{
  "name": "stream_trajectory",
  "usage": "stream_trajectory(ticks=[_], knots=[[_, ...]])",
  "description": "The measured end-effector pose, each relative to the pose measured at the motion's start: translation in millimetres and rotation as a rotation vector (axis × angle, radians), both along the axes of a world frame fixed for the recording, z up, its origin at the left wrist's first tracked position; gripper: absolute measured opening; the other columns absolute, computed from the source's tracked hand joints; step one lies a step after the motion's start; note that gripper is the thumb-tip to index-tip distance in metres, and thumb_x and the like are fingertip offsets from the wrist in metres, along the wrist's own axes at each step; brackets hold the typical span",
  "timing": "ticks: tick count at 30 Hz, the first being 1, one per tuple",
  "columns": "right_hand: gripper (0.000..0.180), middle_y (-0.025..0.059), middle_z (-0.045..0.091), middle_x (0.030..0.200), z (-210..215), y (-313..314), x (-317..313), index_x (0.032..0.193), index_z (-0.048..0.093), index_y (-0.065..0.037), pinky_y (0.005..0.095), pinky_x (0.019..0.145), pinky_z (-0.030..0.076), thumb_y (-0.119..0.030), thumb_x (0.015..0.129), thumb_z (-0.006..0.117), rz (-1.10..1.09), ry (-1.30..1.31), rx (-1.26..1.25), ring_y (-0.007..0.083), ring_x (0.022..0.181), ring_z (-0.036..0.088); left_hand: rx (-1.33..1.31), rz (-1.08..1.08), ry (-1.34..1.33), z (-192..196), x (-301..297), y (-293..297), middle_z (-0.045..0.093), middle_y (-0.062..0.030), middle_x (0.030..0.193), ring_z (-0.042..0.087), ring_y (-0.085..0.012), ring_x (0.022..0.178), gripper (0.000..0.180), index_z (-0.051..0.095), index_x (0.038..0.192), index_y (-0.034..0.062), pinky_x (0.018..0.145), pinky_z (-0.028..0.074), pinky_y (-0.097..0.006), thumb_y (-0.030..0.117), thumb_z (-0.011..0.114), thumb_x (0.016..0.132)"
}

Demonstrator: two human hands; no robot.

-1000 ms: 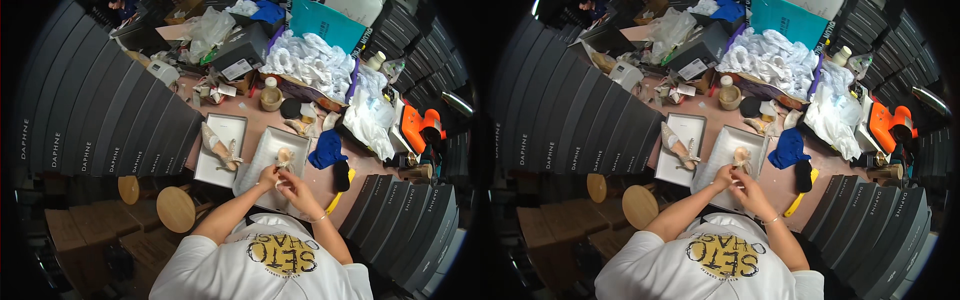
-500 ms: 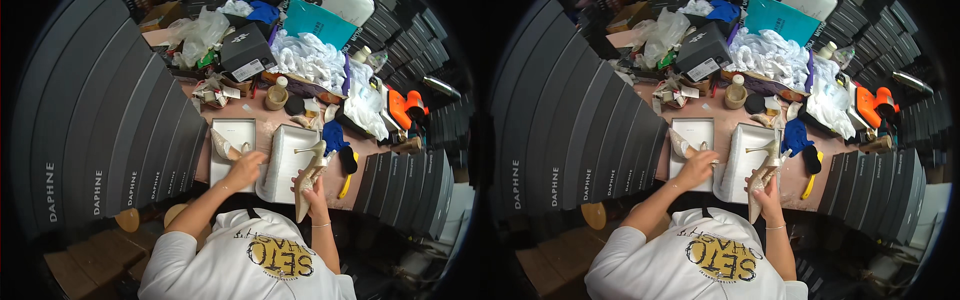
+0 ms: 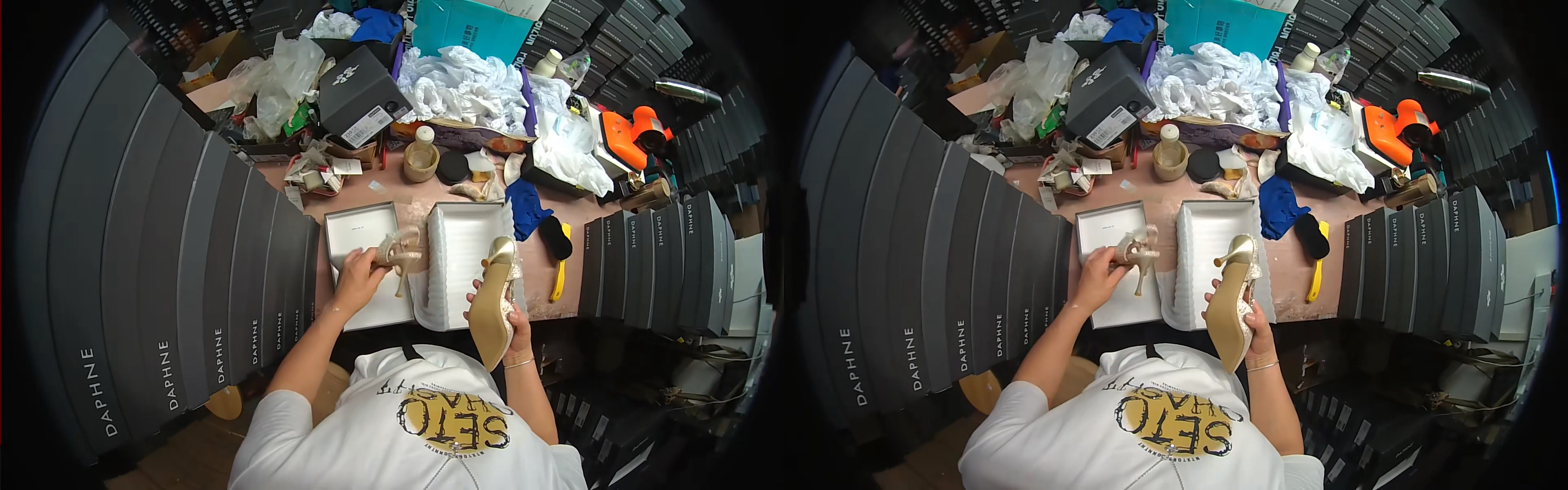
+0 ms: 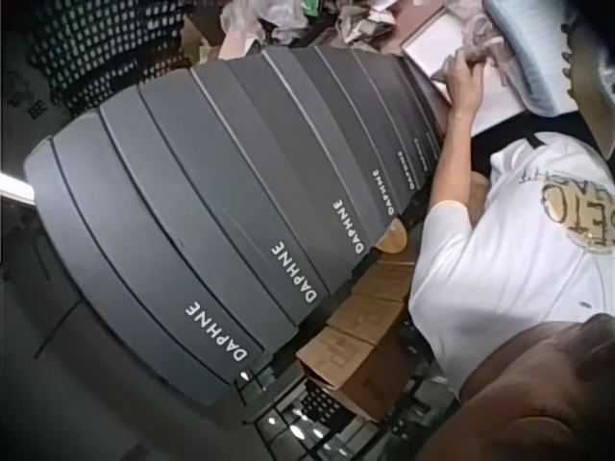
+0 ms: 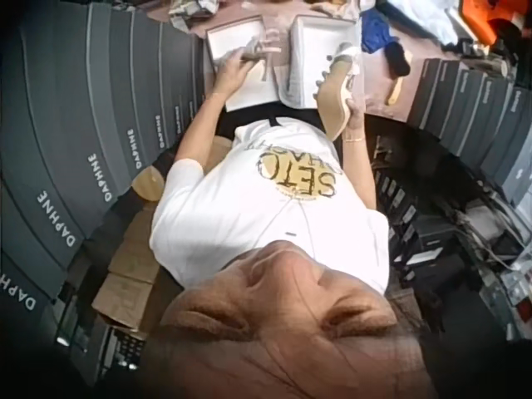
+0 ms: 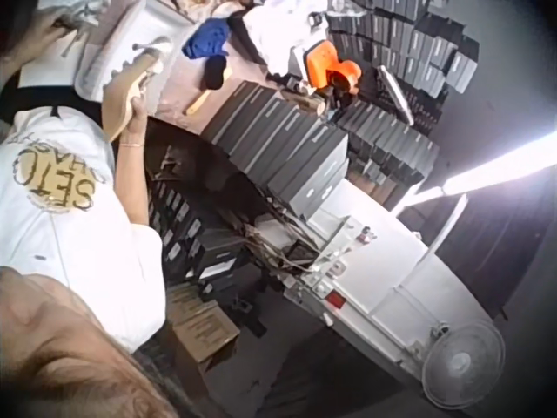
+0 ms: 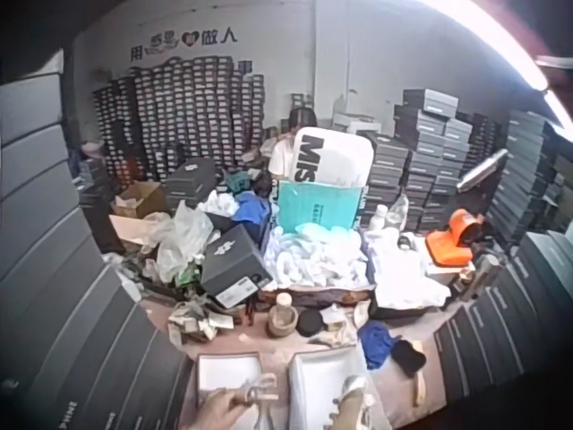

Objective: The recorder is packing high-heeled shoes into boxes, wrapping them in protective fabric.

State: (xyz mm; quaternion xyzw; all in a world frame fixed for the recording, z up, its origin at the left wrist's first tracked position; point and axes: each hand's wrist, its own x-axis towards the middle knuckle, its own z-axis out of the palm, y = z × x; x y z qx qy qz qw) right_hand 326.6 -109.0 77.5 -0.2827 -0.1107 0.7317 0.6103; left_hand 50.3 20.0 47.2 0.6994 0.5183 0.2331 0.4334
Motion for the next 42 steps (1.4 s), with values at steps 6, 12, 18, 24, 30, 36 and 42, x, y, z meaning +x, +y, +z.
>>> stream_trajectory(ticks=[6,12,18,24,30,36,42], knots=[[0.084,0.0226,0.045,0.134,-18.9,19.9,3.0,0.142,0.031,-0.004,0.0469,0.098,0.047,-0.025,0.069,0.067,0.114,0.186,-0.008,0.0346,0.117,0.053,-0.787,0.027,-1.029,32.8,37.8,-22.2,0.062,-0.0034,0.107,0.059,-0.01,0.095,0.031,0.055,0.117,0.0006,0.084,0.047,-0.024,0.016,0.062,0.092],[0.073,0.0162,0.054,0.125,-31.8,21.3,2.0,0.141,0.034,-0.009,0.0398,0.091,0.052,-0.024,0.074,0.059,0.143,0.542,-0.1,0.0295,0.106,0.06,-1.034,0.109,-1.09,37.4,68.9,-25.5,0.064,-0.0076,0.107,0.063,-0.0144,0.095,0.029,0.055,0.115,0.0015,0.085,0.053,-0.028,0.023,0.056,0.095],[0.073,0.0166,0.054,0.125,-38.1,22.1,5.8,0.141,0.034,-0.009,0.04,0.091,0.052,-0.024,0.074,0.058,0.154,0.609,-0.054,0.0296,0.107,0.06,-1.021,0.12,-1.039,40.9,74.7,-23.0,0.064,-0.0071,0.104,0.064,-0.0142,0.093,0.028,0.056,0.113,0.0017,0.083,0.053,-0.028,0.022,0.057,0.095],[0.075,0.0168,0.053,0.126,-39.8,29.0,3.9,0.143,0.032,-0.008,0.0405,0.092,0.051,-0.023,0.075,0.062,0.219,0.582,-0.043,0.0291,0.109,0.059,-0.962,0.115,-1.044,47.8,69.3,-20.6,0.064,-0.0086,0.107,0.063,-0.0141,0.095,0.031,0.053,0.117,-0.001,0.086,0.051,-0.027,0.018,0.06,0.093],[0.079,0.0155,0.052,0.128,-37.6,31.5,-0.5,0.143,0.031,-0.007,0.0397,0.094,0.05,-0.025,0.074,0.067,0.215,0.482,-0.06,0.0274,0.113,0.057,-0.865,0.077,-1.065,59.6,60.2,-19.9,0.063,-0.0104,0.111,0.062,-0.0142,0.098,0.033,0.051,0.12,-0.0031,0.088,0.049,-0.027,0.012,0.061,0.092],[0.072,0.009,0.055,0.126,-15.8,49.7,12.0,0.135,0.041,-0.002,0.0334,0.097,0.045,-0.015,0.071,0.071,0.303,-0.468,0.084,0.0198,0.112,0.056,-0.516,0.023,-0.737,60.9,32.2,-21.2,0.065,-0.0059,0.102,0.061,-0.0139,0.096,0.029,0.059,0.11,0.0028,0.096,0.046,-0.033,0.004,0.069,0.083],[0.064,0.0115,0.053,0.128,15.4,63.9,8.0,0.125,0.053,-0.003,0.0353,0.103,0.037,0.009,0.064,0.068,0.373,-1.087,0.467,0.0222,0.123,0.048,0.46,-0.199,-0.176,32.8,10.2,-16.5,0.065,-0.0077,0.101,0.06,-0.0252,0.103,0.033,0.06,0.094,0.0053,0.109,0.033,-0.05,-0.009,0.067,0.064]])
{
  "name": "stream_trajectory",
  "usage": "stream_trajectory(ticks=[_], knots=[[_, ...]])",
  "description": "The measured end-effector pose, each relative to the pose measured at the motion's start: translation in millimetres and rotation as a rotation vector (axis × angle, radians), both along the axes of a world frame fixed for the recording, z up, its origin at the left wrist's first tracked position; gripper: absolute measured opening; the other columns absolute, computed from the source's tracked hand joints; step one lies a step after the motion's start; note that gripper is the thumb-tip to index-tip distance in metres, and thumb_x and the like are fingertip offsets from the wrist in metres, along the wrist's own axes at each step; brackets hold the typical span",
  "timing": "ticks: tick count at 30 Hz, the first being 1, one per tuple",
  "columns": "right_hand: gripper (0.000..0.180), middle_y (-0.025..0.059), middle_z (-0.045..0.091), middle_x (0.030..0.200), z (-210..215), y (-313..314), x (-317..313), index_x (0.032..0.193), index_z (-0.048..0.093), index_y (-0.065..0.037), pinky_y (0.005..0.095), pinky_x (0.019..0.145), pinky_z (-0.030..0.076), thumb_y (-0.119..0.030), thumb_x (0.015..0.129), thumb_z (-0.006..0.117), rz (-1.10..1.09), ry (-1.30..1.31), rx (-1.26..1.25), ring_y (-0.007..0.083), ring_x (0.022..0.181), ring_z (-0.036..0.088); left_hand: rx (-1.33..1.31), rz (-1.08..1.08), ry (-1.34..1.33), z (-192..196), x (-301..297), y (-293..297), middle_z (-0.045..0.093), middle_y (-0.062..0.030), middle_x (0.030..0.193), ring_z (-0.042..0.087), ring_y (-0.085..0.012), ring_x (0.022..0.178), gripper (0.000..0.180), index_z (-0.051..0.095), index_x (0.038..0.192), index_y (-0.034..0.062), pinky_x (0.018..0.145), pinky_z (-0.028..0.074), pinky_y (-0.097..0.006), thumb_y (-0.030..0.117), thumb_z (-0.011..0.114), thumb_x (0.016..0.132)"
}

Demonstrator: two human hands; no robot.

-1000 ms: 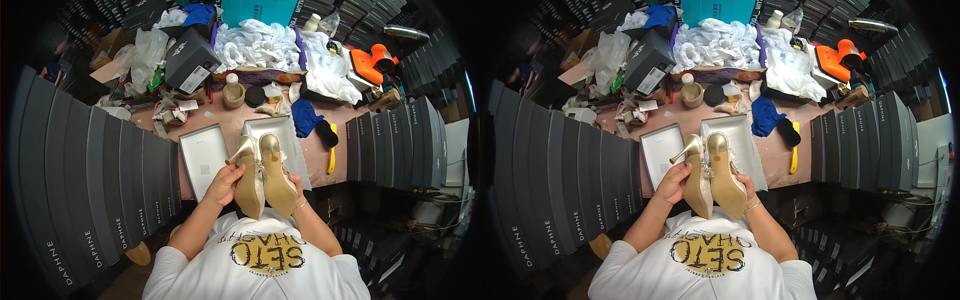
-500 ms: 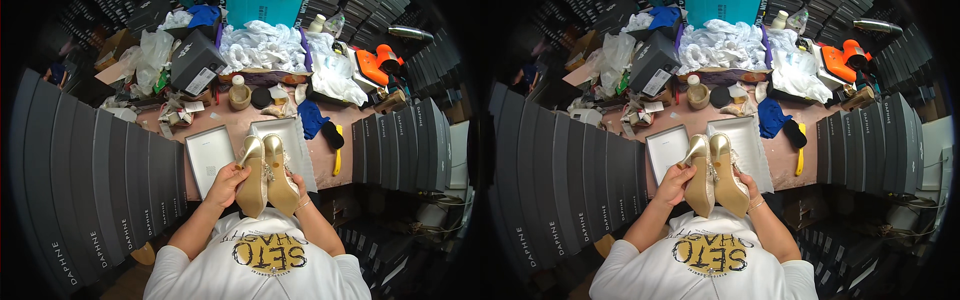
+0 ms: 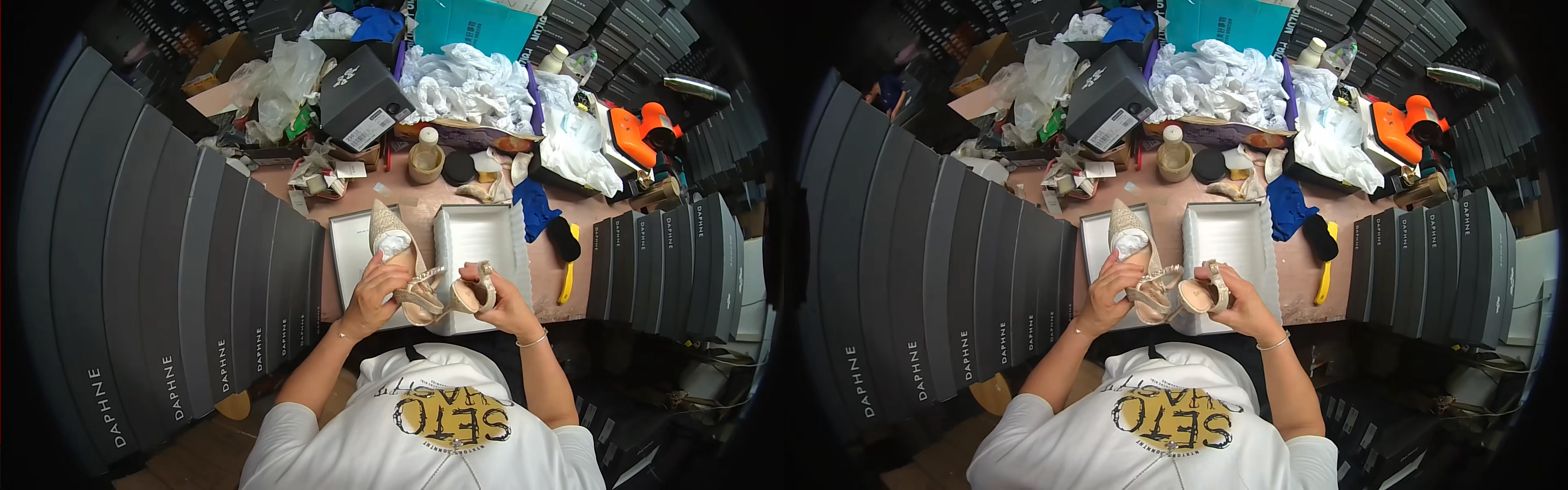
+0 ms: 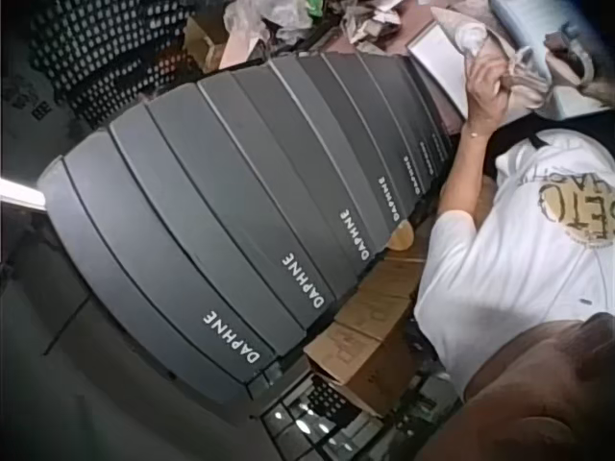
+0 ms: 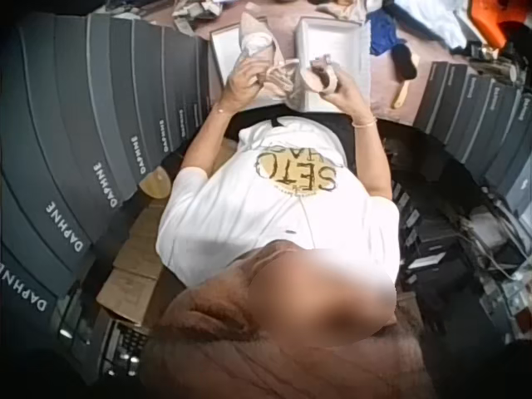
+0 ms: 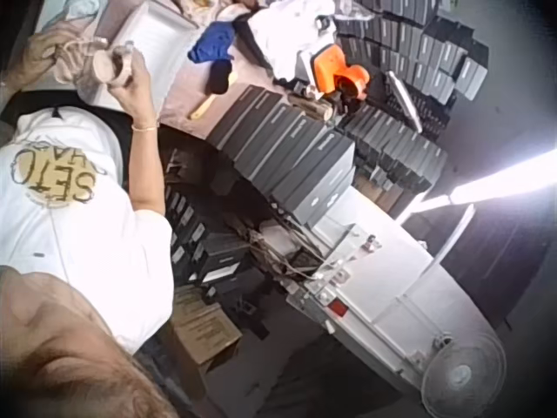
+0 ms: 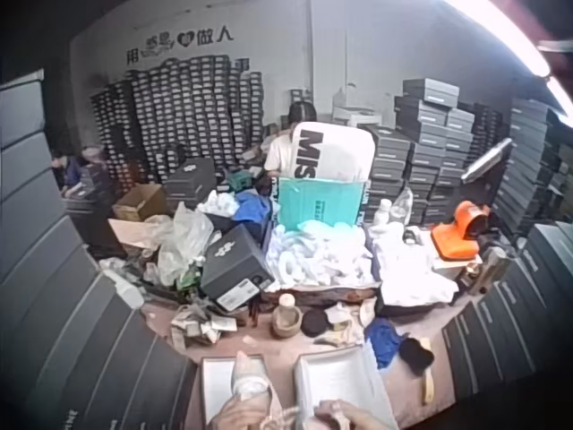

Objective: The recorder is packing high-heeled shoes into boxes, wrapping them in protective fabric.

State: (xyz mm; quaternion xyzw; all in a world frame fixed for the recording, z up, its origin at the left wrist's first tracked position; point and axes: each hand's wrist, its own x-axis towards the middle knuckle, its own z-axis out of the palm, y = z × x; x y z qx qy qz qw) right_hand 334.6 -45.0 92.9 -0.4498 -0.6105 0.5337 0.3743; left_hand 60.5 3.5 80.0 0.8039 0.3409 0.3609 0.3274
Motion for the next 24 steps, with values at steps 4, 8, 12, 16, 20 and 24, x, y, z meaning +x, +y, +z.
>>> stream_trajectory(ticks=[4,8,12,16,20,24], knots=[[0.06,0.0083,0.052,0.127,-13.7,-2.6,-5.3,0.124,0.055,-0.009,0.047,0.108,0.029,0.001,0.067,0.072,-0.001,-0.264,0.173,0.0262,0.126,0.045,0.041,0.086,0.084,-58.3,-14.5,-0.6,0.064,-0.0096,0.103,0.058,-0.0289,0.108,0.029,0.059,0.092,0.0035,0.104,0.039,-0.047,-0.01,0.061,0.066],[0.058,0.0053,0.052,0.123,-12.6,-4.3,-11.9,0.124,0.055,-0.013,0.0581,0.11,0.021,-0.009,0.07,0.075,0.056,-0.44,0.217,0.028,0.123,0.046,-0.052,0.191,0.242,-105.6,-35.1,-1.1,0.062,-0.0148,0.108,0.054,-0.0351,0.111,0.029,0.061,0.101,-0.0006,0.098,0.043,-0.042,-0.007,0.053,0.074],[0.059,0.0059,0.053,0.12,-10.7,-2.6,-22.9,0.123,0.056,-0.015,0.0567,0.11,0.022,-0.007,0.068,0.074,0.155,-0.627,0.292,0.027,0.122,0.047,-0.329,0.114,-0.057,15.1,0.1,-7.0,0.062,-0.0154,0.106,0.059,-0.0355,0.097,0.022,0.061,0.105,-0.0008,0.086,0.049,-0.038,0.003,0.056,0.084],[0.06,0.0043,0.054,0.12,-15.9,2.5,-26.6,0.124,0.056,-0.016,0.0566,0.11,0.022,-0.008,0.067,0.073,0.24,-0.815,0.442,0.0259,0.121,0.047,-0.382,-0.151,0.194,44.8,36.0,-10.5,0.063,-0.014,0.098,0.063,-0.0309,0.083,0.022,0.062,0.103,0.0,0.074,0.051,-0.036,0.011,0.064,0.084],[0.059,0.0056,0.053,0.121,-3.4,4.6,-22.2,0.124,0.054,-0.014,0.0599,0.108,0.021,-0.016,0.069,0.074,0.269,-0.85,0.38,0.0257,0.122,0.045,-0.295,-0.029,0.091,9.7,44.1,-31.1,0.065,-0.0124,0.088,0.065,-0.0255,0.075,0.021,0.064,0.099,0.0009,0.064,0.051,-0.032,0.013,0.069,0.082],[0.073,0.0037,0.052,0.12,0.4,-10.9,-24.1,0.127,0.052,-0.016,0.0617,0.11,0.013,-0.026,0.061,0.08,0.283,-0.742,0.282,0.025,0.121,0.046,-0.335,0.053,-0.003,6.6,51.2,-52.7,0.066,-0.0122,0.087,0.066,-0.0251,0.074,0.017,0.065,0.094,-0.0001,0.064,0.052,-0.031,0.008,0.071,0.08]])
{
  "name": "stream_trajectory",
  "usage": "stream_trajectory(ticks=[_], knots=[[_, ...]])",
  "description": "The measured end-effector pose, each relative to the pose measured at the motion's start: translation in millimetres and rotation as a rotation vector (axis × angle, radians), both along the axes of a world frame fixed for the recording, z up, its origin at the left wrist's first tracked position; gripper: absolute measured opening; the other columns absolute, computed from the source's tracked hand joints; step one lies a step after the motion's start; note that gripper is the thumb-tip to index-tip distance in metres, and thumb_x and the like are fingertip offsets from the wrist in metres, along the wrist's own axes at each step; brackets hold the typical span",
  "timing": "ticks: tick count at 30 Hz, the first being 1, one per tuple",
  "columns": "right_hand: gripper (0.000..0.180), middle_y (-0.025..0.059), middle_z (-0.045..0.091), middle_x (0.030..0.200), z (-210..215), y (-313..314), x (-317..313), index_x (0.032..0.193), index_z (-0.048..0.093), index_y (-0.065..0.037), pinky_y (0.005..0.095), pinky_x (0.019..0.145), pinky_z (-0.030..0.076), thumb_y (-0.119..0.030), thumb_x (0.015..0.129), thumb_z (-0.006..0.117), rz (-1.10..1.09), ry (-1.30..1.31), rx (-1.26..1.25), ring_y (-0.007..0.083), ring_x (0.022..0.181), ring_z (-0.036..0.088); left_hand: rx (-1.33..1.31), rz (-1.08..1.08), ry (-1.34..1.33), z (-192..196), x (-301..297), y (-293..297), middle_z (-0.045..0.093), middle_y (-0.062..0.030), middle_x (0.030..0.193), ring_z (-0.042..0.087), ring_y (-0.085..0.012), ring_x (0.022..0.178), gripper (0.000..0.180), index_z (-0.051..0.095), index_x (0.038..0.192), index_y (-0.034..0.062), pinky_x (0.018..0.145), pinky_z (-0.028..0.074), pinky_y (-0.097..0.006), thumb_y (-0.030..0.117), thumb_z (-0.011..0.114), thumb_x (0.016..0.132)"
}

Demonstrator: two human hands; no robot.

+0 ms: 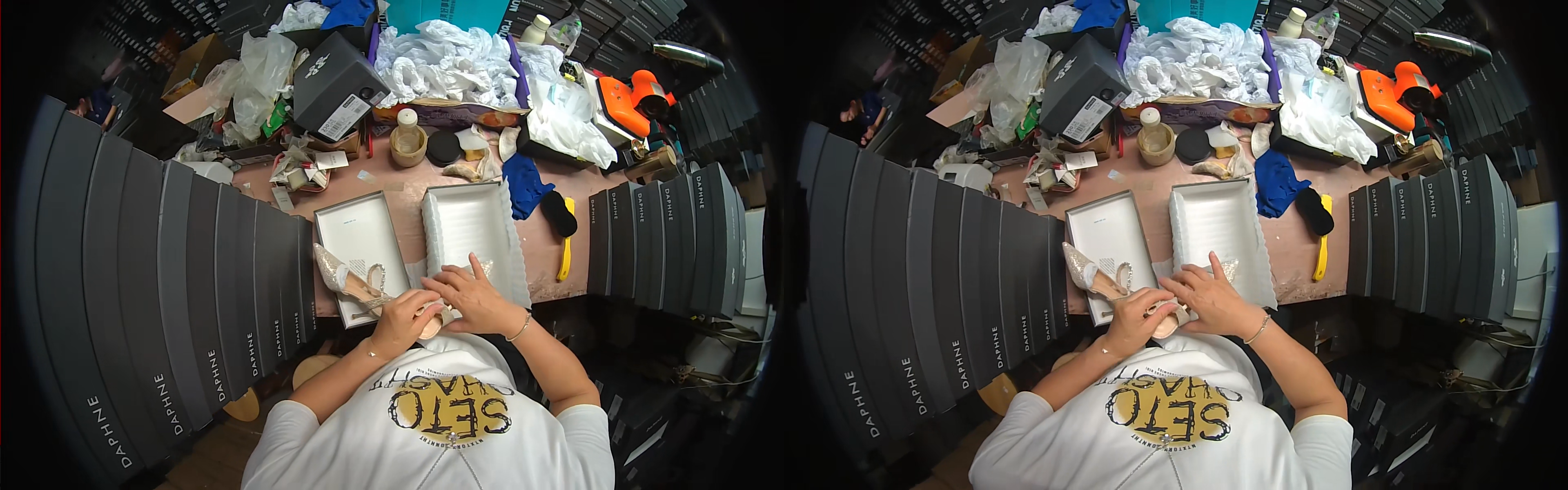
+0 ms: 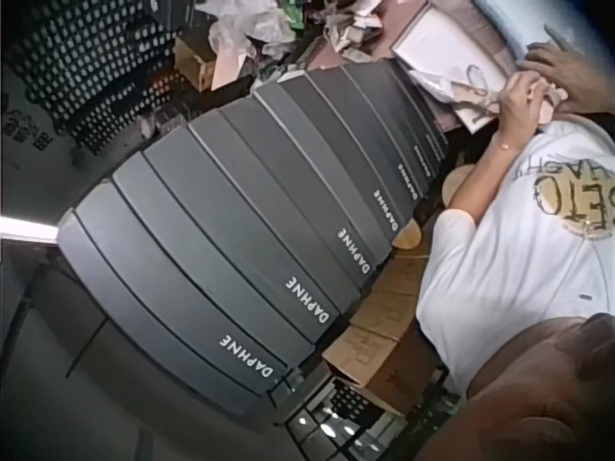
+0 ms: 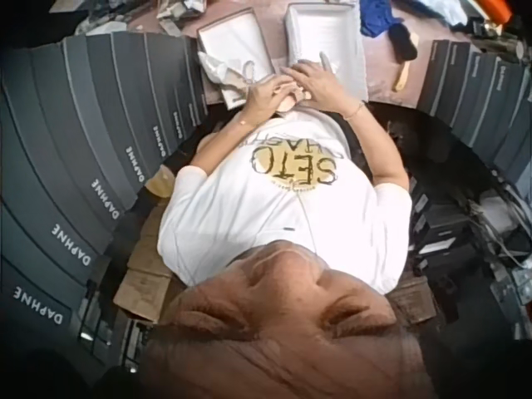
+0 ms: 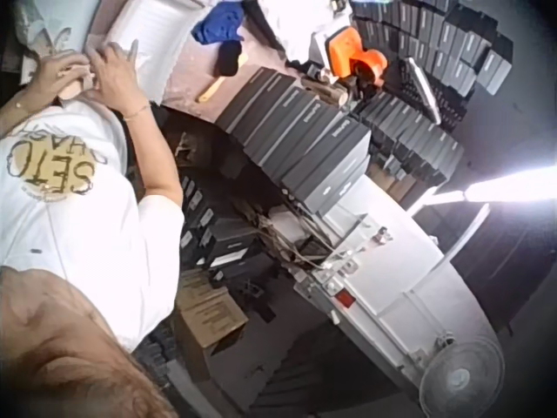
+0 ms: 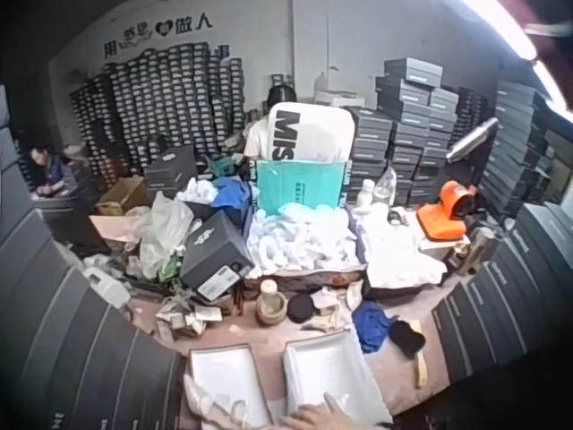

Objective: The recorder is packing high-heeled shoes into boxes, wrapping them in protective fabric.

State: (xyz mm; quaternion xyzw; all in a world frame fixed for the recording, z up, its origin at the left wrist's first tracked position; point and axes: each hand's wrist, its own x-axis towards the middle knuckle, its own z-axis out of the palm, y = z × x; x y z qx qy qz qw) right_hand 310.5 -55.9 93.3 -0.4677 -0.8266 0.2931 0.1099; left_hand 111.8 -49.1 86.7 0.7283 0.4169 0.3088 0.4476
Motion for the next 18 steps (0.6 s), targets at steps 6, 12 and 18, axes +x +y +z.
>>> stream_trajectory(ticks=[6,12,18], knots=[[0.033,0.0021,0.056,0.104,0.5,-2.1,0.0,0.105,0.062,-0.019,0.0596,0.109,0.019,-0.024,0.073,0.067,0.02,-0.152,0.309,0.022,0.112,0.05,0.195,0.03,0.069,10.3,-18.1,-8.7,0.067,-0.0143,0.087,0.067,-0.0256,0.076,0.02,0.067,0.095,-0.0014,0.066,0.054,-0.031,0.005,0.073,0.077],[0.014,0.0032,0.055,0.095,8.2,2.5,35.6,0.091,0.062,-0.017,0.0591,0.111,0.016,-0.02,0.077,0.059,-0.05,-0.342,0.409,0.0216,0.107,0.053,0.145,0.281,0.141,28.9,-60.2,-24.6,0.067,-0.0119,0.081,0.067,-0.0185,0.069,0.016,0.068,0.093,-0.0019,0.061,0.054,-0.028,0.0,0.071,0.077],[0.036,0.0028,0.056,0.113,58.9,37.5,59.1,0.11,0.064,-0.023,0.0547,0.113,0.015,-0.016,0.075,0.061,-0.038,-0.34,0.679,0.021,0.12,0.049,-0.505,0.456,-0.333,20.2,-70.9,-7.3,0.066,-0.0072,0.081,0.064,-0.0112,0.07,0.011,0.063,0.097,-0.0044,0.065,0.054,-0.022,0.003,0.06,0.09]])
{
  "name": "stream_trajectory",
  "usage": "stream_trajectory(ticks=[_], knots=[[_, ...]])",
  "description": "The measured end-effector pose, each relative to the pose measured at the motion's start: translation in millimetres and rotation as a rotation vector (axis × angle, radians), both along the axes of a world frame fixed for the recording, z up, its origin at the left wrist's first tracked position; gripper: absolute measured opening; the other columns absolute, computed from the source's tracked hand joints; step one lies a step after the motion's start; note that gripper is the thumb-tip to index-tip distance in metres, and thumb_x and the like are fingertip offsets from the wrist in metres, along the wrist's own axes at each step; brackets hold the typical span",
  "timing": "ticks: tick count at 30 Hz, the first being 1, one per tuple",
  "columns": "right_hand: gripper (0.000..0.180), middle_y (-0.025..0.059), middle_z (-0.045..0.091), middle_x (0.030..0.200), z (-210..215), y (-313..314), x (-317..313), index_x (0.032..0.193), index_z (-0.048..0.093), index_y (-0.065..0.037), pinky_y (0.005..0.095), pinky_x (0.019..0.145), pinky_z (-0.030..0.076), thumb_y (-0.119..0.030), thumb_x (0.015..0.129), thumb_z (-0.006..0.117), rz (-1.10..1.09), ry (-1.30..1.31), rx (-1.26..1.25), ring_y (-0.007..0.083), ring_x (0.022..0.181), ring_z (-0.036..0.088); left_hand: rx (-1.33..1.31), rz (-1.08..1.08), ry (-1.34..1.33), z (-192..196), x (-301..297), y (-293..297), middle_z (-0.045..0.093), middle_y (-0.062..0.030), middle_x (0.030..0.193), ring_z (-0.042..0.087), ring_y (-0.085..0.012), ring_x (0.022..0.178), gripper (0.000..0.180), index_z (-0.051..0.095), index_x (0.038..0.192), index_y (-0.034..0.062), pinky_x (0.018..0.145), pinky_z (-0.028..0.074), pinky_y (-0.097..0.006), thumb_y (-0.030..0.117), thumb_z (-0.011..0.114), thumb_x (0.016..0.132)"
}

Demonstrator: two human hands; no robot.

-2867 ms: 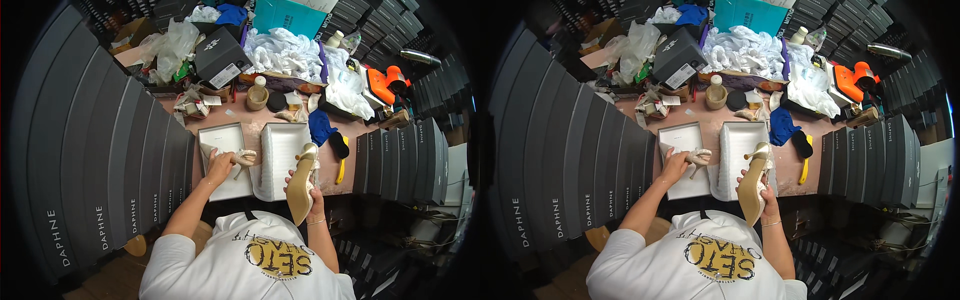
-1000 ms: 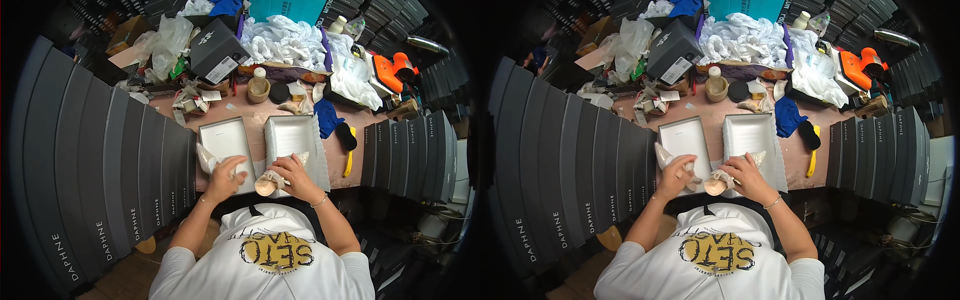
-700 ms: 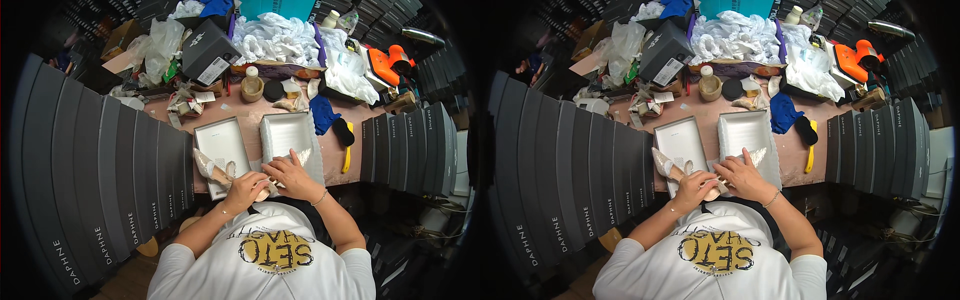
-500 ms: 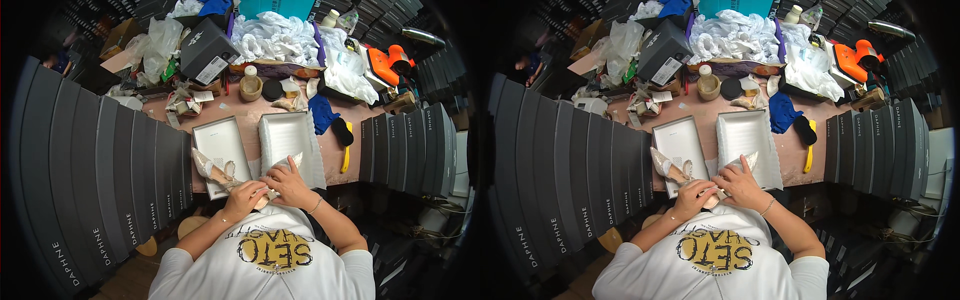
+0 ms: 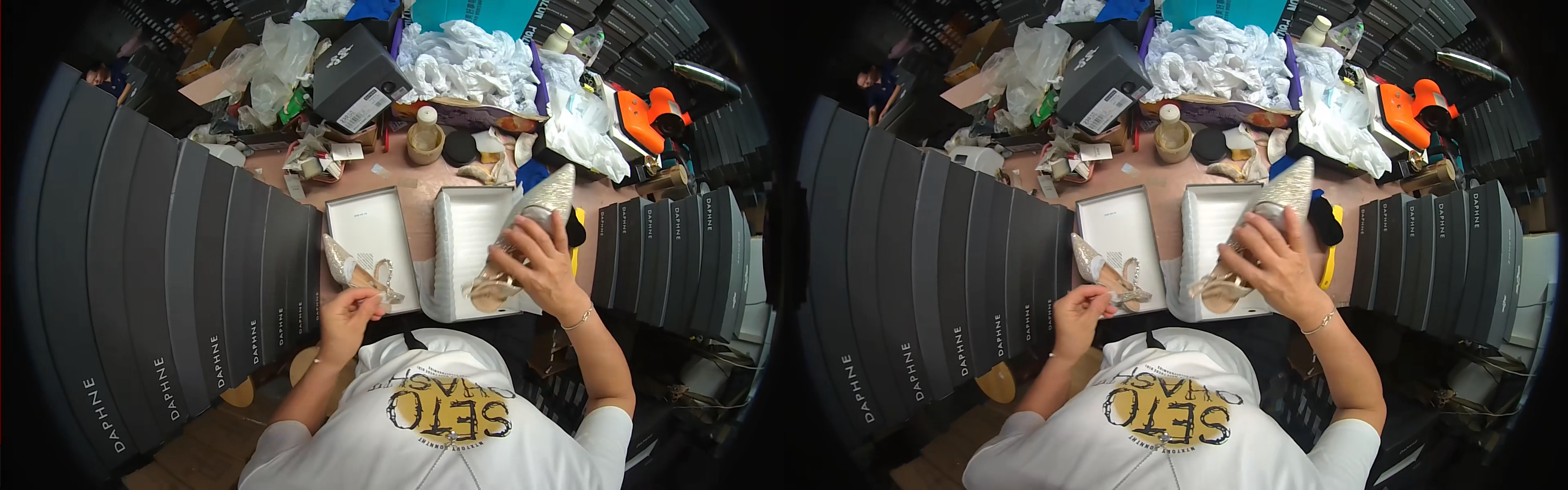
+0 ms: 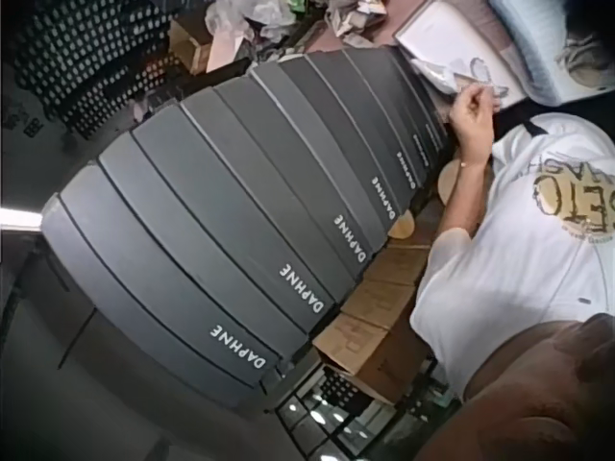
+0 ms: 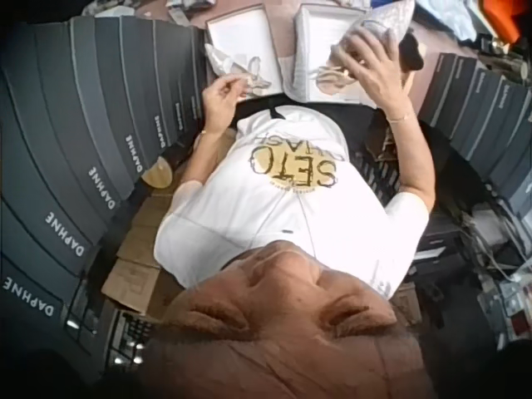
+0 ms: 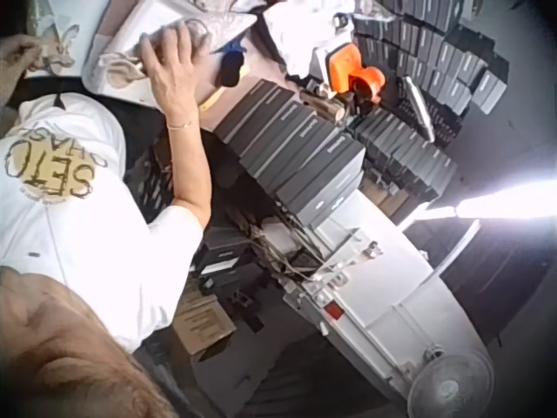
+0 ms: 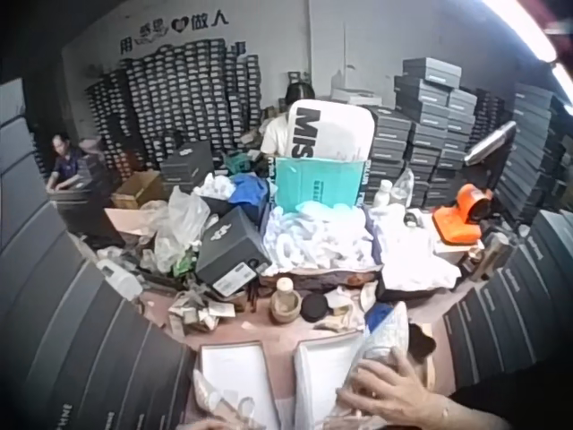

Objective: The recorder is packing high-heeled shoes into boxes, wrapping them in protective fabric.

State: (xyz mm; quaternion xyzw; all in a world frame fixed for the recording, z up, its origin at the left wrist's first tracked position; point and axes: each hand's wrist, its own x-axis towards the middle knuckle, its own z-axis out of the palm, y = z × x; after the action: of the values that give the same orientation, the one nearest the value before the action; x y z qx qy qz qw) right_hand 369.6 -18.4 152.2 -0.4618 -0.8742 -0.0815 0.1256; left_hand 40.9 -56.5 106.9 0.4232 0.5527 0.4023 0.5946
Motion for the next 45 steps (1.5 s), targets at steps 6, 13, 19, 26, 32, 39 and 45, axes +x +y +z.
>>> stream_trajectory(ticks=[6,13,19,26,32,39,45], knots=[[0.042,0.0095,0.051,0.128,-116.3,-12.1,11.4,0.123,0.058,-0.023,0.0505,0.11,0.024,-0.017,0.081,0.056,0.12,-0.056,-0.272,0.0272,0.128,0.04,0.085,-0.039,-0.118,-25.9,31.5,36.4,0.063,-0.0023,0.078,0.059,-0.0074,0.066,0.013,0.064,0.097,-0.0025,0.06,0.049,-0.019,0.008,0.063,0.09],[0.053,0.0185,0.06,0.111,-32.6,-52.3,-44.0,0.13,0.051,-0.01,0.0383,0.079,0.051,-0.025,0.082,0.069,-0.115,0.857,-0.948,0.0348,0.09,0.061,-0.342,-0.35,-0.324,-61.3,74.4,8.8,0.063,-0.0044,0.089,0.059,-0.0073,0.072,0.021,0.057,0.11,-0.0007,0.061,0.051,-0.02,0.003,0.061,0.089],[0.02,0.0127,0.062,0.092,-66.0,-124.2,-14.3,0.101,0.066,-0.005,0.036,0.066,0.051,-0.008,0.081,0.066,-0.382,0.704,-0.662,0.0311,0.075,0.062,-0.609,-0.553,-0.532,-52.0,103.4,-7.2,0.06,-0.0091,0.109,0.059,-0.0135,0.099,0.033,0.049,0.123,-0.0005,0.086,0.051,-0.028,0.005,0.056,0.092],[0.03,0.0181,0.063,0.1,-44.5,-159.8,46.8,0.105,0.063,0.0,0.0377,0.075,0.052,-0.012,0.078,0.069,-0.757,0.446,-0.629,0.0326,0.089,0.064,-0.322,-0.401,-0.086,-97.5,46.1,6.7,0.06,-0.0054,0.106,0.056,-0.0099,0.099,0.028,0.055,0.117,-0.0015,0.087,0.048,-0.023,0.007,0.059,0.091],[0.042,0.0245,0.056,0.116,-170.6,-73.9,-21.7,0.12,0.053,-0.006,0.0422,0.078,0.051,-0.014,0.08,0.065,-0.778,0.433,-0.728,0.0408,0.09,0.061,-0.115,-0.515,-0.149,-71.9,104.0,18.2,0.058,-0.0077,0.108,0.055,-0.0122,0.101,0.03,0.054,0.118,-0.0037,0.089,0.045,-0.024,0.01,0.059,0.092],[0.035,0.006,0.061,0.095,-128.1,-93.9,-15.5,0.114,0.052,-0.003,0.0278,0.076,0.049,0.0,0.079,0.055,-0.628,1.192,-0.958,0.0169,0.086,0.063,-0.286,-0.264,-0.26,-101.8,127.1,38.5,0.058,-0.012,0.12,0.054,-0.0179,0.114,0.058,0.047,0.13,0.0012,0.099,0.04,-0.034,0.048,0.047,0.096],[0.025,0.0081,0.062,0.095,-31.4,-89.9,-29.4,0.11,0.059,0.001,0.0259,0.078,0.048,-0.011,0.088,0.064,-0.04,0.968,-1.089,0.0127,0.092,0.059,-0.911,-0.477,-0.814,-72.4,112.8,24.4,0.065,-0.0135,0.104,0.067,-0.0214,0.084,0.064,0.056,0.118,0.0021,0.074,0.057,-0.039,0.059,0.049,0.09]])
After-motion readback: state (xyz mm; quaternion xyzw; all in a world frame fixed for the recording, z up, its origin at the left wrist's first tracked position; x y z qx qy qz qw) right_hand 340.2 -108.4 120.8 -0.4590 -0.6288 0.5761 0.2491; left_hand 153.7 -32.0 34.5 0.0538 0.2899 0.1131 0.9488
